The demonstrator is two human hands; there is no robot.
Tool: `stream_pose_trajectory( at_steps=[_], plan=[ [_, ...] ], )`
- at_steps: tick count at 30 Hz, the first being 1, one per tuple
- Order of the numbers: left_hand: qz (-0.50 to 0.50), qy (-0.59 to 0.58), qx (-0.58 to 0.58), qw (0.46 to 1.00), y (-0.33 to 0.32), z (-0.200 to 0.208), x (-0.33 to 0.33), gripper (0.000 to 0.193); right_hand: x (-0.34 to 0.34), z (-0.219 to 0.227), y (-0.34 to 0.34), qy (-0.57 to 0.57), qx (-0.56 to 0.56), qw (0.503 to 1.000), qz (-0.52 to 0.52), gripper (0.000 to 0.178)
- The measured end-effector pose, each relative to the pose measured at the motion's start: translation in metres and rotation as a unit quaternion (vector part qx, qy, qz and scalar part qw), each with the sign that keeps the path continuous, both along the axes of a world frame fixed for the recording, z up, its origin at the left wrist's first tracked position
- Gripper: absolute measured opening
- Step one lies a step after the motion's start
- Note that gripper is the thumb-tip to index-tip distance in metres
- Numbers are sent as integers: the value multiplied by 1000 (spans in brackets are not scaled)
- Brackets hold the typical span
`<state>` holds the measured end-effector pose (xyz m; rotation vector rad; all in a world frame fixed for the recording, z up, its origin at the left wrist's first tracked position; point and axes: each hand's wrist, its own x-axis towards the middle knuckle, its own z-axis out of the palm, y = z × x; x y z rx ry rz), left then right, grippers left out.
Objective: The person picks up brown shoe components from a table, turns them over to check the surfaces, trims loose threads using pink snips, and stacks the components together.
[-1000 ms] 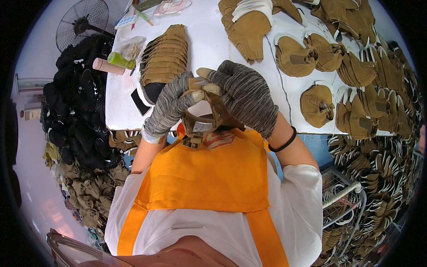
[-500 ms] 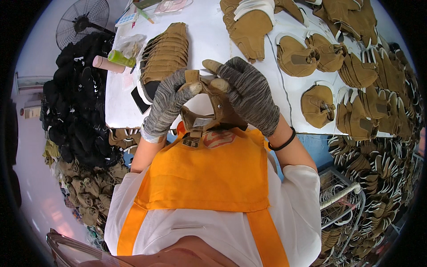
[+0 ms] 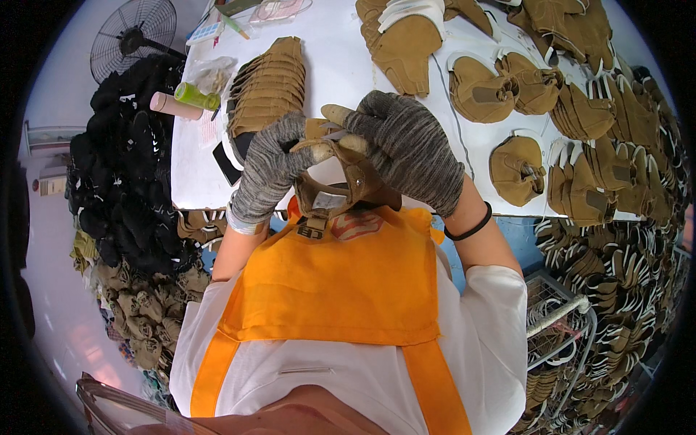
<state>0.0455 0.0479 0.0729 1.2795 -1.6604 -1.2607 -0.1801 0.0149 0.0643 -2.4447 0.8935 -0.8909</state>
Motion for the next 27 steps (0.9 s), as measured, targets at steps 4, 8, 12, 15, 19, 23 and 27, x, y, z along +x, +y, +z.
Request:
stream_pose_trajectory(
  at_steps=[4,8,12,15,19,23,27],
  plan=[
    [26,-39,-51,998,4,-3,-3,31,-1,-4,0,-10,-17,1000,7,34],
    [23,-11,-99,995,5,-2,-5,29,1,-10,3,-70,11,997,28,30],
    [10,16,-105,994,2,-5,-4,26,3,-7,6,-68,17,997,23,28],
    [23,16,-103,994,3,-3,-7,26,-2,-18,5,-53,36,998,17,27],
    [29,-37,-153,987,3,-8,-6,25,-1,-1,12,-88,129,988,13,27],
    [22,-46,-186,981,1,-6,-10,24,1,0,15,-176,367,914,4,29],
    [28,10,-72,997,-1,-3,-8,22,4,-2,13,-146,187,971,5,31]
  ],
)
